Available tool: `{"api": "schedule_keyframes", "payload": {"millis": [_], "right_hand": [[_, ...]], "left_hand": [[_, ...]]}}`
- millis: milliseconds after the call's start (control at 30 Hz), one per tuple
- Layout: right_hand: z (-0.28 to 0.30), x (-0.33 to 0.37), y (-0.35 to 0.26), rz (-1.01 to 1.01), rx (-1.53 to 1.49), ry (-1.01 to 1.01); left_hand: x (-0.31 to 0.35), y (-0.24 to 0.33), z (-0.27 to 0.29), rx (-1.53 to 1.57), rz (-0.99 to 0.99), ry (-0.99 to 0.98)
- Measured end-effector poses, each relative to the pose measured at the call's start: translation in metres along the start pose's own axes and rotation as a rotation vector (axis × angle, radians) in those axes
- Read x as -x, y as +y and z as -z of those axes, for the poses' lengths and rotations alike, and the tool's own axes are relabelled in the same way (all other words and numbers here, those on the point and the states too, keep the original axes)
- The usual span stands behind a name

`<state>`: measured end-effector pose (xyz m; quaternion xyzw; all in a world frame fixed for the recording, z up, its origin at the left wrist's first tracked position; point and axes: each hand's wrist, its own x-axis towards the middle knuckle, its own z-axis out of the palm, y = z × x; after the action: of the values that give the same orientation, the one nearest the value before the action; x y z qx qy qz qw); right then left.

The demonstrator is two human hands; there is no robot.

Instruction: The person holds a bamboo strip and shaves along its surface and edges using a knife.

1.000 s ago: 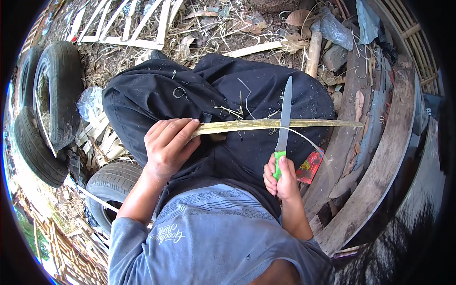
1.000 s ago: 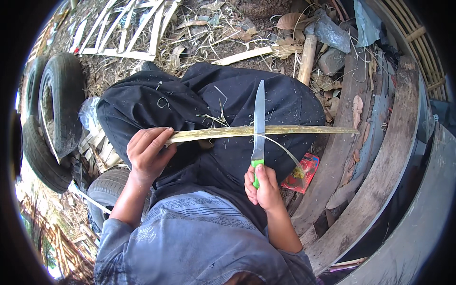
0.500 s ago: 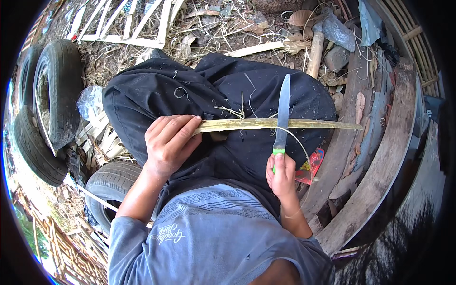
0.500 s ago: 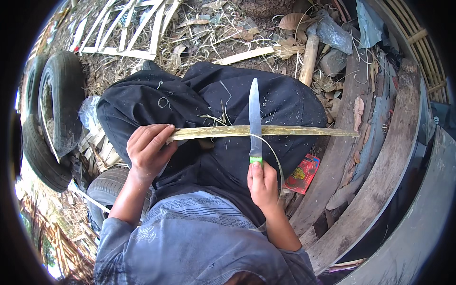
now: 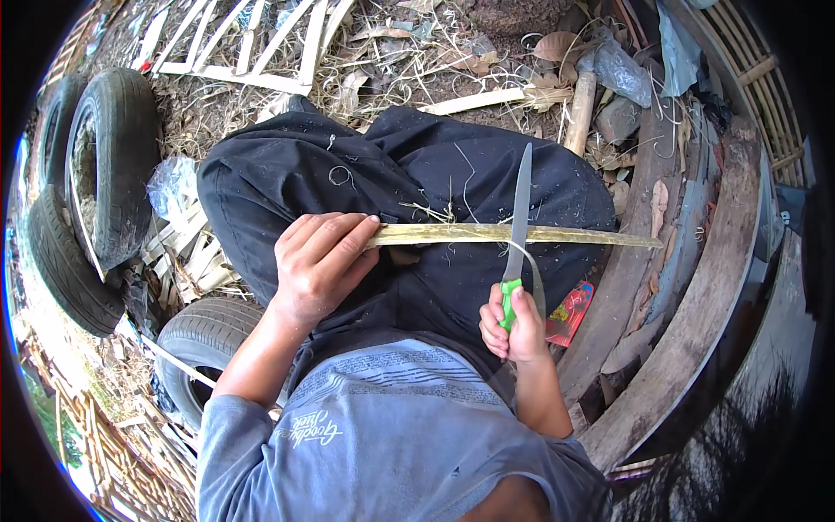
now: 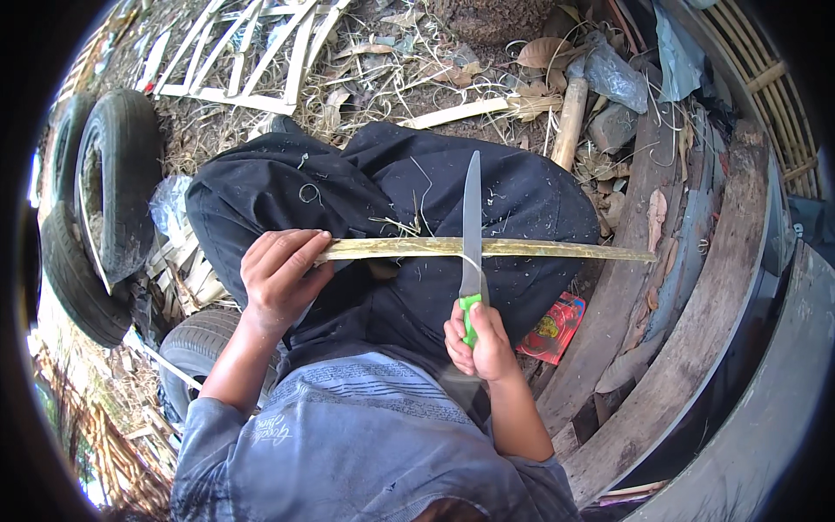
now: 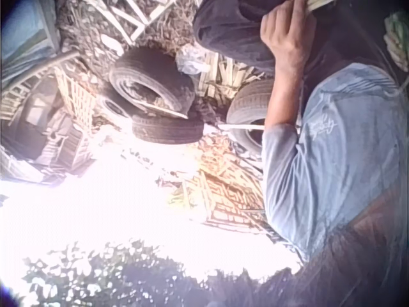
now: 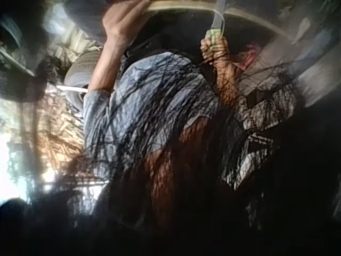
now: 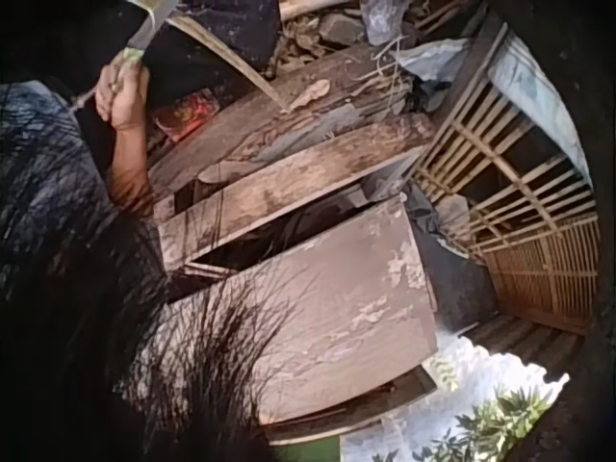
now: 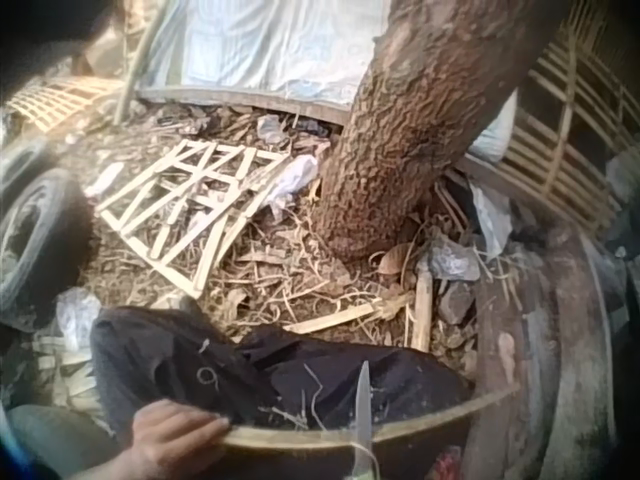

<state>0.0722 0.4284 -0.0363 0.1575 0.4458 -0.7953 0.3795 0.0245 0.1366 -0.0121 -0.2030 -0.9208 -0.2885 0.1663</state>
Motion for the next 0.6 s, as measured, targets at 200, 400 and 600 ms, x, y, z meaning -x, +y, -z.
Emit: {"api": "schedule_keyframes", "payload": {"millis": [200,400,600], "right_hand": [[-0.008,-0.006,0.008,0.083,0.240,0.187],[0.001,-0.011,0.006,-0.054,-0.181,-0.147],[-0.012,-0.011,0.001,-0.015,-0.053,-0.005]], "left_hand": [[-0.002,0.001,-0.003,0.004,0.020,0.025],[-0.001,-0.003,-0.003,0.005,0.015,0.008],[0.003,-0.004,-0.004,0.006,0.022,0.001]]}}
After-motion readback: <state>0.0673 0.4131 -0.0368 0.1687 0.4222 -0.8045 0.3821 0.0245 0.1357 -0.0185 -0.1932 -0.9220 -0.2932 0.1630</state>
